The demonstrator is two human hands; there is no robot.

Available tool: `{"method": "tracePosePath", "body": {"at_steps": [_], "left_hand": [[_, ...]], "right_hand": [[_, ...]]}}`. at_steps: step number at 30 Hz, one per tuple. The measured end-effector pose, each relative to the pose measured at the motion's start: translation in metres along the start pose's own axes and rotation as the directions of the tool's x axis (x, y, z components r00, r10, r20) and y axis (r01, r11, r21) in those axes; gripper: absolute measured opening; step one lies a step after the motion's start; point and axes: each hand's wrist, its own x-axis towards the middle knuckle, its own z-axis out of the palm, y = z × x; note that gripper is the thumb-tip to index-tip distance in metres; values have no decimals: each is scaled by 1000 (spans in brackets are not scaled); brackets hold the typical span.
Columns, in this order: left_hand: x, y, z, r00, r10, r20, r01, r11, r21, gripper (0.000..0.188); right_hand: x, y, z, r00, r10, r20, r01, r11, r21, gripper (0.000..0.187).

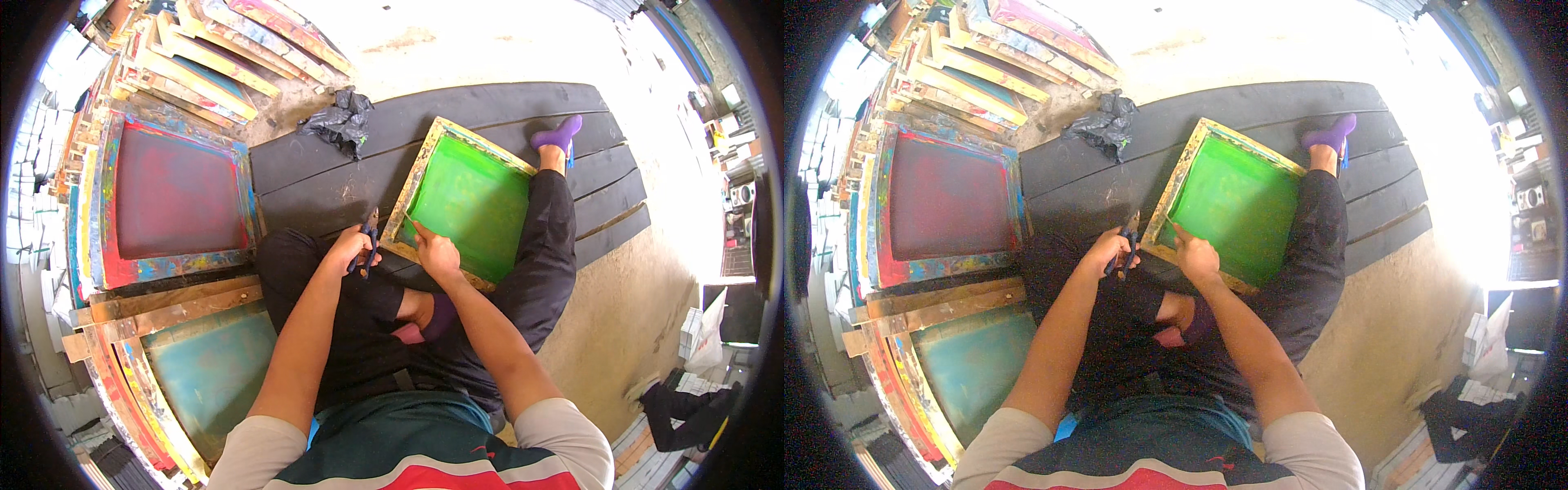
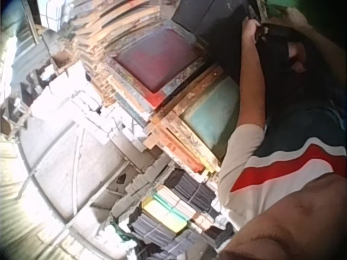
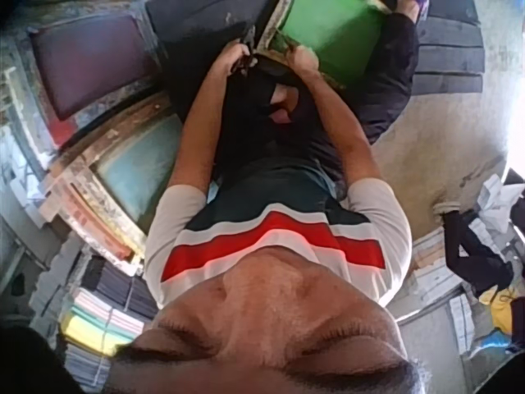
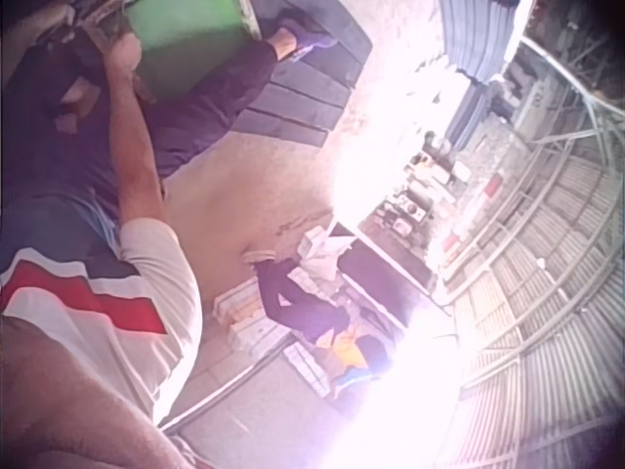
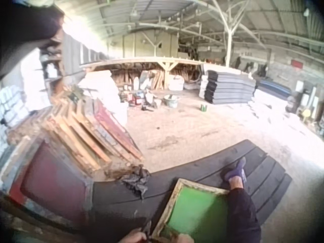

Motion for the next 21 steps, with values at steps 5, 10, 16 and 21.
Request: {"method": "tracePosePath", "body": {"at_steps": [5,10,16,21], "left_hand": [[4,-1,1,1000,-14,10,14,998,58,48],[2,5,5,1000,-18,17,16,994,111,53],[4,-1,0,1000,-8,13,7,995,97,47],[1,2,5,1000,-3,25,2,999,49,39]], "right_hand": [[4,-14,-6,996,40,84,-20,975,-220,39],[13,-33,-4,987,99,125,-67,970,-232,39],[8,-3,8,998,63,25,-64,996,61,39],[27,37,45,999,35,-17,-20,834,551,36]]}}
